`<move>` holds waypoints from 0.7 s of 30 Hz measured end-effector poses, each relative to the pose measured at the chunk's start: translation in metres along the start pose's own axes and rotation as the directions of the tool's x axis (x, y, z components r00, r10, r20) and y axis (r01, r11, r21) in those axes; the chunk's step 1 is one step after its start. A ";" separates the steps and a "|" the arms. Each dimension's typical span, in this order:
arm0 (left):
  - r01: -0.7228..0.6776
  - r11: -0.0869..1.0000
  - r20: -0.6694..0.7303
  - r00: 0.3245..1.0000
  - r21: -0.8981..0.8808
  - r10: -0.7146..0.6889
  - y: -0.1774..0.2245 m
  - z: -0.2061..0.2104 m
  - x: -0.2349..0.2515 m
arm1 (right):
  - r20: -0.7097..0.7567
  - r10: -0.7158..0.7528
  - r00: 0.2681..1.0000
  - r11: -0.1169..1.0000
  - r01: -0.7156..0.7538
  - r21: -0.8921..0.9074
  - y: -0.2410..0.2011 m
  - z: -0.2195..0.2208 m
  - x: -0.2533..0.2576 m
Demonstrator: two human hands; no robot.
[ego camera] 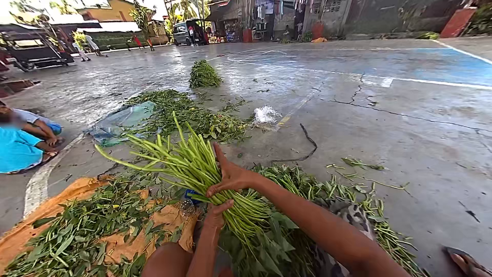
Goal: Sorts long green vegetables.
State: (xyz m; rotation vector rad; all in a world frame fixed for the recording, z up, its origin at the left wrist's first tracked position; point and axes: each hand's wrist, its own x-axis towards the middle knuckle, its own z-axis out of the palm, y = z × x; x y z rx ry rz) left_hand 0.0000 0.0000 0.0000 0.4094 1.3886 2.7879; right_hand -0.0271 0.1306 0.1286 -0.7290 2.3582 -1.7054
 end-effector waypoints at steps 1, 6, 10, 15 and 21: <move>-0.030 0.998 0.046 0.998 -0.049 0.032 0.004 -0.003 -0.001 | 0.037 -0.024 0.999 1.000 0.024 0.006 -0.004 -0.011 -0.006; -0.128 0.951 0.302 0.929 -0.282 0.214 0.026 -0.021 0.003 | 0.297 0.120 0.947 0.932 -0.005 -0.362 0.037 -0.029 -0.049; -0.222 0.960 0.168 0.954 -0.168 0.250 0.038 -0.022 0.004 | 0.294 0.348 0.890 0.838 -0.154 -0.524 0.061 -0.007 -0.074; -0.134 0.988 -0.137 0.983 -0.079 0.123 0.022 -0.019 -0.001 | 0.170 0.287 0.943 0.937 -0.239 -0.256 0.106 0.035 -0.092; -0.078 0.975 0.108 0.989 -0.207 0.102 0.004 -0.017 0.000 | 0.206 0.373 0.905 0.838 -0.234 -0.493 0.083 -0.013 -0.100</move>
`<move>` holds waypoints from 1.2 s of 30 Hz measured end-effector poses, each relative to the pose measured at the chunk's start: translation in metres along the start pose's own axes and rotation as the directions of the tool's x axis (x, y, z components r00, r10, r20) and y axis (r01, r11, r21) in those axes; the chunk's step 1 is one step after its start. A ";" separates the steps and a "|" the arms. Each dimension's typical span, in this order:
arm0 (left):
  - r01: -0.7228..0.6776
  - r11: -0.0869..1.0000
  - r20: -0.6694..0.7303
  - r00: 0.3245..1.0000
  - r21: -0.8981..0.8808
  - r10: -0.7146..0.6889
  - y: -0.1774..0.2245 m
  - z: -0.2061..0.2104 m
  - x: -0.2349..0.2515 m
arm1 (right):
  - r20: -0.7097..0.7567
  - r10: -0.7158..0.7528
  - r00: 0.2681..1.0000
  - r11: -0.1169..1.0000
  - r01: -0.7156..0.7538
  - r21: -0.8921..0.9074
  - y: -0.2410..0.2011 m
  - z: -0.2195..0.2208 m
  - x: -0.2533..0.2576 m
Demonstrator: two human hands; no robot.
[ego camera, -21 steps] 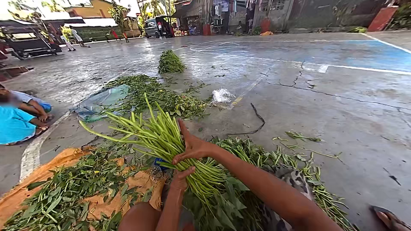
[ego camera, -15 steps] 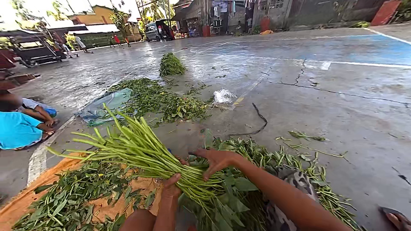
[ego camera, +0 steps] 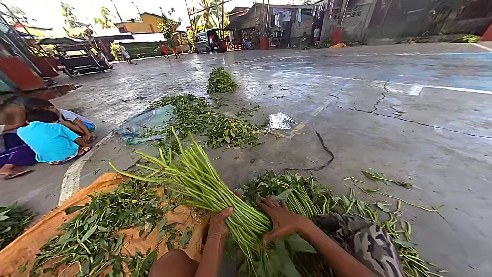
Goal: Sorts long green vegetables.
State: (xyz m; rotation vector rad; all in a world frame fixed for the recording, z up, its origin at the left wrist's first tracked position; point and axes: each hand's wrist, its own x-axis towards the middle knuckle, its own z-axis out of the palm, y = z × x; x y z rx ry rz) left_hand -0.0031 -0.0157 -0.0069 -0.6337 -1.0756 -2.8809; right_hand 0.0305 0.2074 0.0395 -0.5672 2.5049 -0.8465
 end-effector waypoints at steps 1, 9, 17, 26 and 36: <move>-0.004 1.000 0.026 1.000 -0.020 0.004 -0.002 -0.001 0.000 | -0.081 -0.056 0.995 0.998 0.056 0.000 -0.003 -0.010 -0.007; 0.049 0.998 0.049 0.998 -0.036 -0.048 -0.006 0.004 0.000 | -0.543 -0.211 0.813 0.957 0.286 0.056 -0.052 -0.009 -0.011; 0.035 0.999 -0.007 0.999 0.035 -0.035 -0.006 0.006 -0.001 | -0.706 -0.267 0.655 0.897 0.437 0.065 -0.049 0.009 -0.002; 0.034 0.983 -0.048 0.999 0.179 -0.025 -0.005 0.008 -0.005 | -0.734 -0.186 0.653 0.902 0.410 0.136 -0.038 0.022 0.007; 0.047 0.998 0.130 0.990 0.030 -0.051 -0.011 -0.001 -0.006 | -0.719 -0.067 0.692 0.882 0.377 0.281 -0.050 0.018 -0.002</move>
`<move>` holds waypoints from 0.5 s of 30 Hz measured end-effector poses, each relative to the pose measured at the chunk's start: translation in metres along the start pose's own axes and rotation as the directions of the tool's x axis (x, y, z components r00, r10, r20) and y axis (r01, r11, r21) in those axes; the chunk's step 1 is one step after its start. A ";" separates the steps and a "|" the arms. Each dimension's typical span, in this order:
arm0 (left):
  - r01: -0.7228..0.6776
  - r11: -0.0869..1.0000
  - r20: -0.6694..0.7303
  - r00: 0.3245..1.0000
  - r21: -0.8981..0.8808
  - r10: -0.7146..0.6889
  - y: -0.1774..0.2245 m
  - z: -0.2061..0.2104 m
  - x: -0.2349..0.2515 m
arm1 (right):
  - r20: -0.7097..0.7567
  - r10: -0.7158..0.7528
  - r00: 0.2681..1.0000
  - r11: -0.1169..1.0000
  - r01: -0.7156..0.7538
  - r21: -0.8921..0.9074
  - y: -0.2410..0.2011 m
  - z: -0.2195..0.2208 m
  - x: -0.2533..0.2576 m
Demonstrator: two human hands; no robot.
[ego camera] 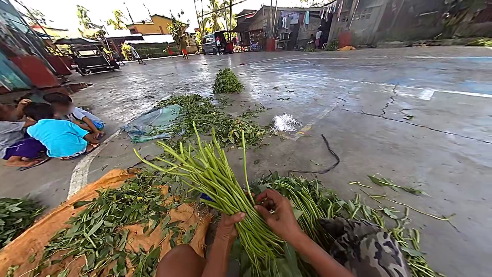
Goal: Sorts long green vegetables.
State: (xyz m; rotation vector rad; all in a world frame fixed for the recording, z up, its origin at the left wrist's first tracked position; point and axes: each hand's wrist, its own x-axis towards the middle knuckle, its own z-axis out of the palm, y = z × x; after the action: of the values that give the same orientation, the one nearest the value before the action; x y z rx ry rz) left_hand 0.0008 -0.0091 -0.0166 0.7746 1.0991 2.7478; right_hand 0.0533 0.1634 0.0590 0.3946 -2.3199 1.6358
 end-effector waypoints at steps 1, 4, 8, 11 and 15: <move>-0.006 1.000 0.011 1.000 -0.021 0.006 -0.001 0.000 0.000 | -0.013 0.006 1.000 1.000 -0.006 -0.018 -0.002 0.000 0.001; -0.019 0.999 -0.027 0.999 -0.038 0.018 -0.002 0.007 -0.004 | -0.029 0.009 1.000 0.996 -0.012 -0.083 -0.008 0.000 0.010; 0.019 0.999 -0.065 0.998 -0.043 -0.022 -0.006 0.013 -0.011 | 0.114 0.119 0.986 0.983 -0.101 -0.151 -0.019 -0.002 0.035; 0.054 0.997 -0.140 0.988 -0.046 -0.060 -0.008 0.014 -0.013 | 0.204 0.225 0.953 0.974 -0.217 -0.060 -0.025 -0.003 0.047; 0.059 0.996 -0.155 0.986 -0.064 -0.068 -0.007 0.014 -0.013 | 0.248 0.293 0.923 0.930 -0.335 0.149 -0.024 -0.002 0.052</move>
State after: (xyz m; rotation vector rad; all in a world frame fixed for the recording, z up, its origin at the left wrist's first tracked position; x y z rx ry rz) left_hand 0.0179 0.0020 -0.0181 0.5142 1.0431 2.8131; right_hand 0.0137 0.1544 0.0998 0.2614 -2.5024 2.0726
